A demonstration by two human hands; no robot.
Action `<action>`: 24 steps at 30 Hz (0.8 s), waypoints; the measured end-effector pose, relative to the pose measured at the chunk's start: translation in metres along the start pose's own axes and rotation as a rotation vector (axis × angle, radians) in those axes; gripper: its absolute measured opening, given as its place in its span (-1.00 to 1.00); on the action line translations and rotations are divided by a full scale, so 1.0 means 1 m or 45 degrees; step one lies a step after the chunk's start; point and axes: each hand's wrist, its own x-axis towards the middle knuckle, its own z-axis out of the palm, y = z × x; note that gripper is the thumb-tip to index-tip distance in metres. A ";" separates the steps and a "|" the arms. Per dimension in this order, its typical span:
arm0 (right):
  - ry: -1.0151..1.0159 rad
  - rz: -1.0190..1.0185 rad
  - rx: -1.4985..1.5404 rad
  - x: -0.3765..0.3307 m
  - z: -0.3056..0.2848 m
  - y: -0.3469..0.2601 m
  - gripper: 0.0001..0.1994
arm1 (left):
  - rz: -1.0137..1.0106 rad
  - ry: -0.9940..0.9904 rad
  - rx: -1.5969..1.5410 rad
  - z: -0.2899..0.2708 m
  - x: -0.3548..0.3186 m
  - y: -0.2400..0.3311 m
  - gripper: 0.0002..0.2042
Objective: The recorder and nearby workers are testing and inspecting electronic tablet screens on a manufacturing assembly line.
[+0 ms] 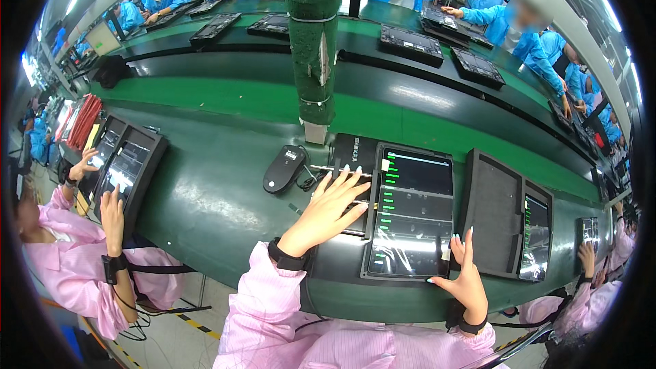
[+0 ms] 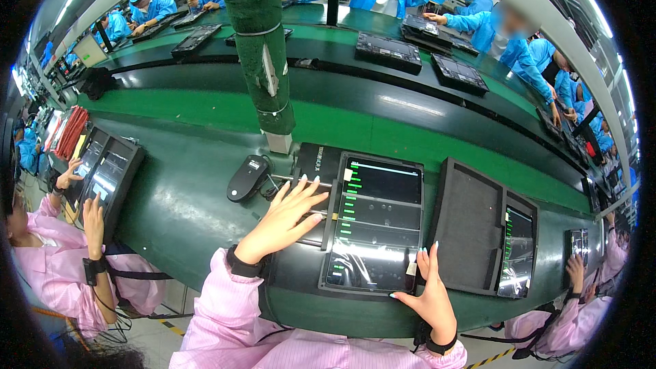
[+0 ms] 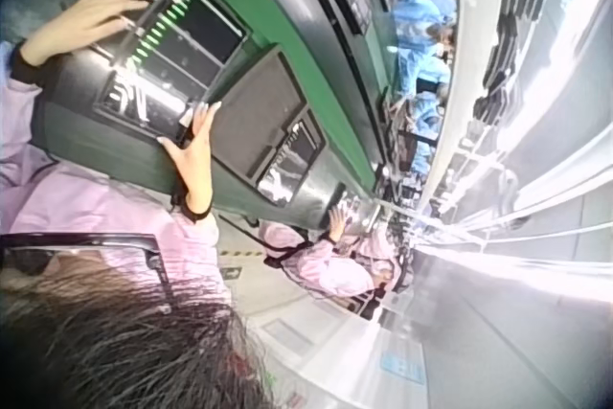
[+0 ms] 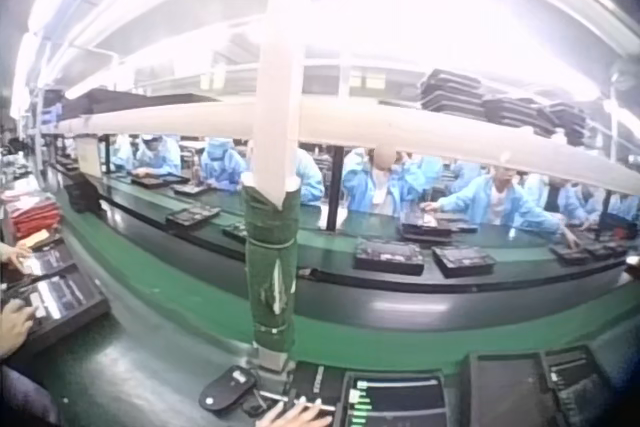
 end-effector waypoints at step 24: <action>0.036 0.045 0.072 0.001 -0.001 -0.008 0.13 | -0.594 0.565 0.833 0.001 -0.021 -0.065 -0.48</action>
